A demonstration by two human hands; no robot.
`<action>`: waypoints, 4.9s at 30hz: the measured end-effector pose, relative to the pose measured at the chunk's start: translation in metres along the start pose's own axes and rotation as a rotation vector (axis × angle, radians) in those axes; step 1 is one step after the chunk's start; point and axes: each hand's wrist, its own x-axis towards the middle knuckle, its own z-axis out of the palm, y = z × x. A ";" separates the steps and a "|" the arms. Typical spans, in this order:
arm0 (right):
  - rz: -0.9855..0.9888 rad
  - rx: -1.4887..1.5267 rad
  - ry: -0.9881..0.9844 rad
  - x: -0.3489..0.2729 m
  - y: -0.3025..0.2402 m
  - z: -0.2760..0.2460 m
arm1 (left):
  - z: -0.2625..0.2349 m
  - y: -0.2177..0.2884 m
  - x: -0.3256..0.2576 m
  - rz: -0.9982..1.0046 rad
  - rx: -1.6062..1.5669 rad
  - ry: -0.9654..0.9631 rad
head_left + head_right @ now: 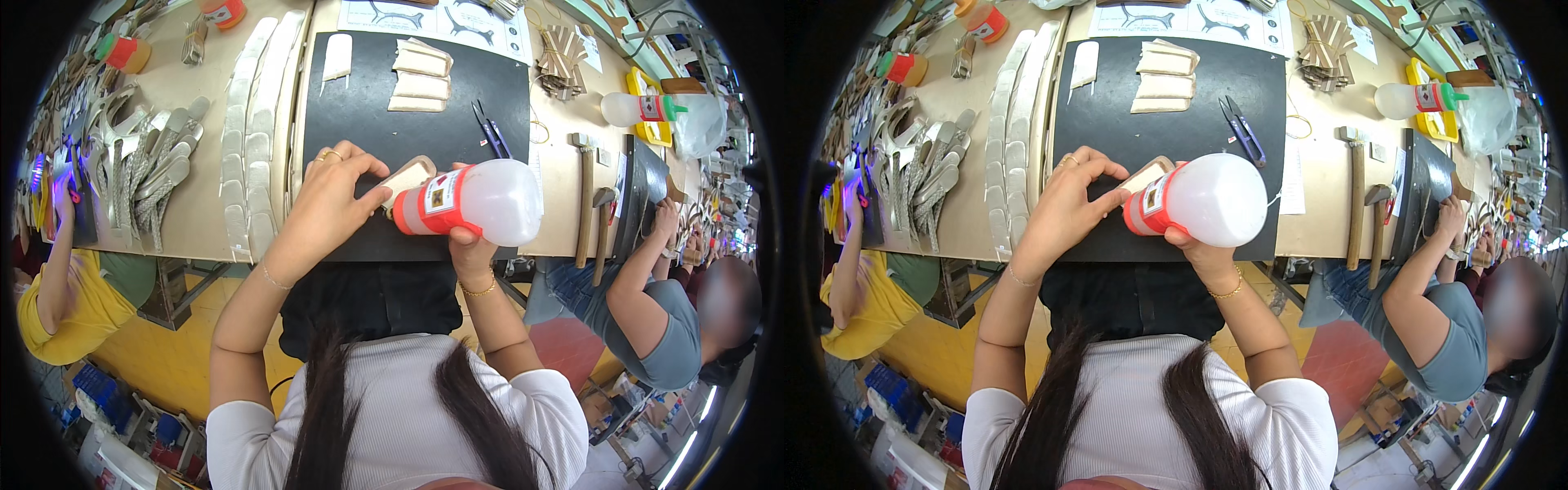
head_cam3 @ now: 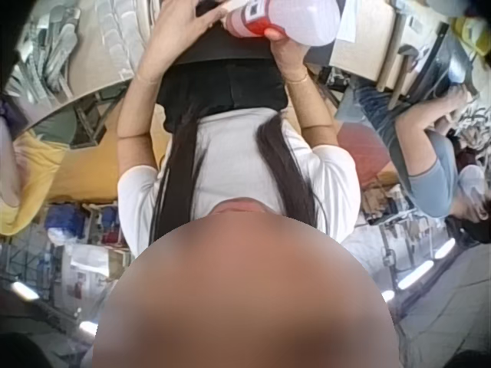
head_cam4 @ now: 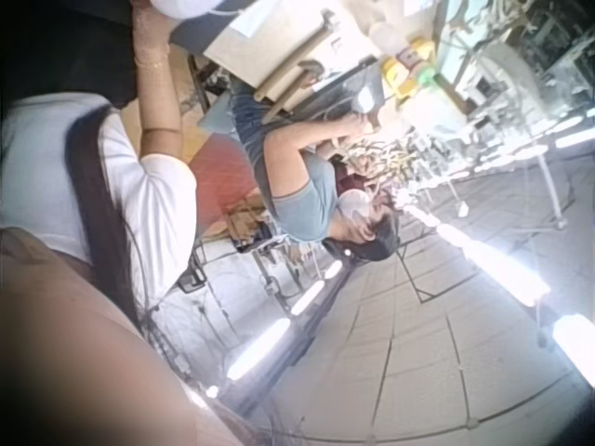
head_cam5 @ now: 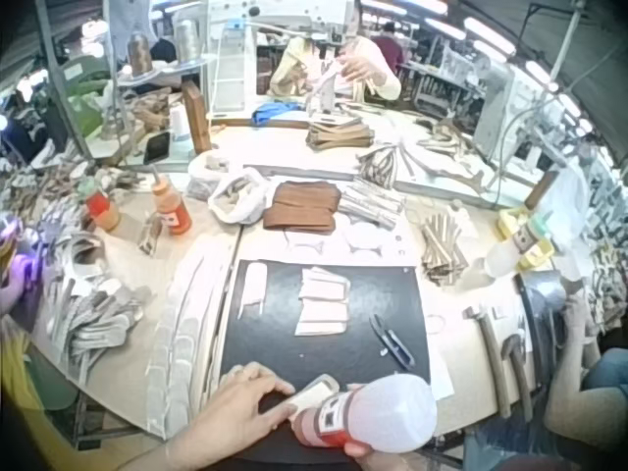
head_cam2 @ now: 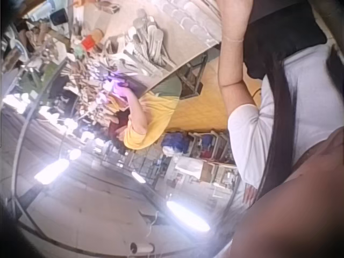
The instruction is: The person repeatedly applies glue from a red squeeze bottle onto small rectangular craft pieces on a black mat, then stacks them. The person handles the pieces one at a time and places them in a growing pile on the table.
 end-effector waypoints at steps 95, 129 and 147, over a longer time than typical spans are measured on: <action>-0.116 -0.177 0.183 0.051 -0.009 -0.045 | 0.001 0.020 0.000 0.218 0.156 0.136; 0.050 0.031 0.065 -0.001 0.006 -0.013 | 0.003 0.000 0.005 -0.024 -0.024 -0.037; 0.063 0.274 0.343 0.032 -0.003 -0.035 | 0.005 -0.002 0.005 0.030 -0.057 0.019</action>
